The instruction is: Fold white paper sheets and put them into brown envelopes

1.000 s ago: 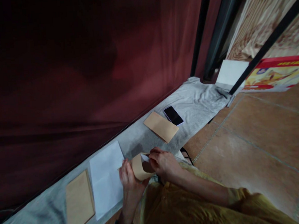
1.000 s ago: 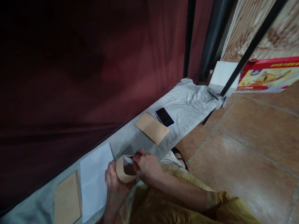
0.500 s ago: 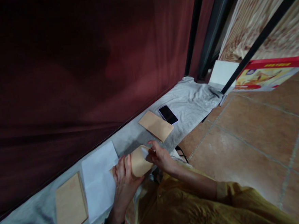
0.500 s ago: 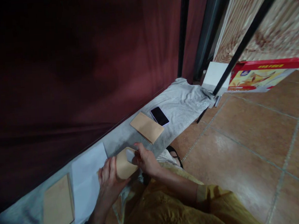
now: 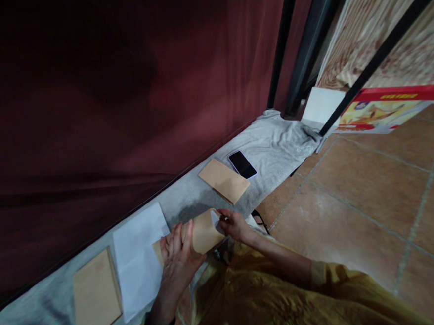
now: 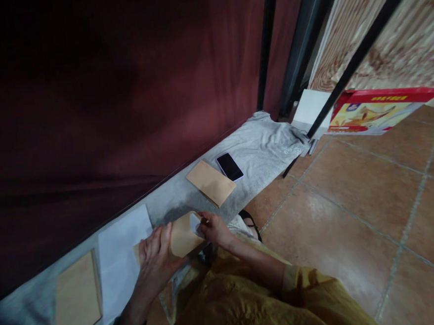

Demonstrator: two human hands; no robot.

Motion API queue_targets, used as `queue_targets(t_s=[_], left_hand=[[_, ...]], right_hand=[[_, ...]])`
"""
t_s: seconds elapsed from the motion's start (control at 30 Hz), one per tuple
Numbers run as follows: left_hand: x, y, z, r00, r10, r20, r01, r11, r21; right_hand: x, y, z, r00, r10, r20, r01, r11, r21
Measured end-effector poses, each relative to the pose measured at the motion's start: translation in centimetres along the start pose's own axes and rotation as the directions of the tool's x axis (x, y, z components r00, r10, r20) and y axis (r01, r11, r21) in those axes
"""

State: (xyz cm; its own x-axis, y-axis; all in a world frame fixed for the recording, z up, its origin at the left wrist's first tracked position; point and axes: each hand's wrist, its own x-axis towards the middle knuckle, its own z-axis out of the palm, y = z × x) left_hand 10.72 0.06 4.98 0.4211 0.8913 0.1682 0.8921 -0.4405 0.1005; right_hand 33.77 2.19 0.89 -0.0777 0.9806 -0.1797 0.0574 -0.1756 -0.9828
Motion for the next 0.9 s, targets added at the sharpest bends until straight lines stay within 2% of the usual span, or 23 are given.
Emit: queue_targets(t_s=[0.1, 0.17, 0.3, 0.4, 0.47, 0.5, 0.53, 0.57, 0.6, 0.63, 0.67, 0.7, 0.73, 0.77, 0.8, 0.83, 0.9], left_hand=[[0.1, -0.2, 0.0, 1.0, 0.007, 0.021, -0.008, 1.0, 0.012], [0.3, -0.4, 0.0, 0.999, 0.023, 0.032, -0.023, 1.0, 0.016], [0.9, -0.4, -0.1, 1.0, 0.008, -0.023, -0.009, 1.0, -0.02], [0.4, 0.3, 0.4, 0.978, -0.12, -0.173, 0.097, 0.986, -0.133], [-0.4, 1.1, 1.1, 0.922, -0.298, -0.249, 0.223, 0.931, -0.288], [-0.9, 1.6, 1.6, 0.873, -0.421, -0.247, 0.31, 0.868, -0.387], [-1.4, 2.1, 2.2, 0.809, -0.553, -0.202, 0.401, 0.769, -0.498], [-1.8, 2.5, 2.8, 0.73, -0.674, -0.115, 0.484, 0.628, -0.61], [-2.0, 2.9, 3.4, 0.649, -0.761, 0.015, 0.539, 0.445, -0.715], [-2.1, 3.3, 4.0, 0.589, -0.787, 0.182, 0.56, 0.235, -0.795], [-1.9, 3.6, 4.4, 0.556, -0.752, 0.353, 0.552, 0.017, -0.833], [-1.6, 3.9, 4.8, 0.553, -0.658, 0.51, 0.539, -0.183, -0.822], [-1.1, 4.1, 5.1, 0.559, -0.554, 0.617, 0.526, -0.338, -0.78], [-0.5, 4.3, 5.3, 0.56, -0.496, 0.664, 0.497, -0.44, -0.748], [0.2, 4.5, 5.4, 0.556, -0.479, 0.679, 0.463, -0.5, -0.732], [0.7, 4.7, 5.5, 0.547, -0.488, 0.681, 0.439, -0.525, -0.729], [1.6, 4.9, 5.5, 0.527, -0.531, 0.664, 0.422, -0.515, -0.746]], right_hand=[[0.2, 0.5, 0.2, 0.994, 0.112, -0.016, -0.108, 0.982, 0.153], [0.4, 0.8, 0.4, 0.981, 0.193, -0.007, -0.181, 0.932, 0.313], [0.9, 1.5, 0.9, 0.963, 0.268, -0.009, -0.227, 0.835, 0.501], [1.3, 1.9, 1.5, 0.954, 0.297, -0.037, -0.227, 0.798, 0.558], [1.7, 2.1, 2.1, 0.947, 0.316, -0.057, -0.223, 0.775, 0.591], [1.8, 2.2, 2.4, 0.944, 0.324, -0.064, -0.222, 0.765, 0.605], [1.9, 2.3, 2.8, 0.941, 0.332, -0.069, -0.221, 0.756, 0.616], [1.9, 2.3, 3.2, 0.939, 0.337, -0.07, -0.222, 0.749, 0.625], [1.9, 2.3, 3.6, 0.937, 0.343, -0.072, -0.221, 0.738, 0.637], [1.8, 2.4, 4.0, 0.934, 0.351, -0.075, -0.22, 0.725, 0.652], [1.7, 2.4, 4.4, 0.93, 0.359, -0.077, -0.22, 0.711, 0.668], [1.6, 2.5, 4.9, 0.927, 0.368, -0.078, -0.22, 0.698, 0.682], [1.5, 2.7, 5.3, 0.923, 0.376, -0.078, -0.221, 0.686, 0.693], [1.4, 2.8, 5.7, 0.921, 0.382, -0.078, -0.222, 0.679, 0.7], [1.3, 3.1, 6.0, 0.919, 0.385, -0.078, -0.224, 0.676, 0.702], [1.3, 3.3, 6.3, 0.92, 0.384, -0.078, -0.224, 0.679, 0.699], [1.3, 3.9, 6.7, 0.92, 0.381, -0.088, -0.217, 0.684, 0.697]])
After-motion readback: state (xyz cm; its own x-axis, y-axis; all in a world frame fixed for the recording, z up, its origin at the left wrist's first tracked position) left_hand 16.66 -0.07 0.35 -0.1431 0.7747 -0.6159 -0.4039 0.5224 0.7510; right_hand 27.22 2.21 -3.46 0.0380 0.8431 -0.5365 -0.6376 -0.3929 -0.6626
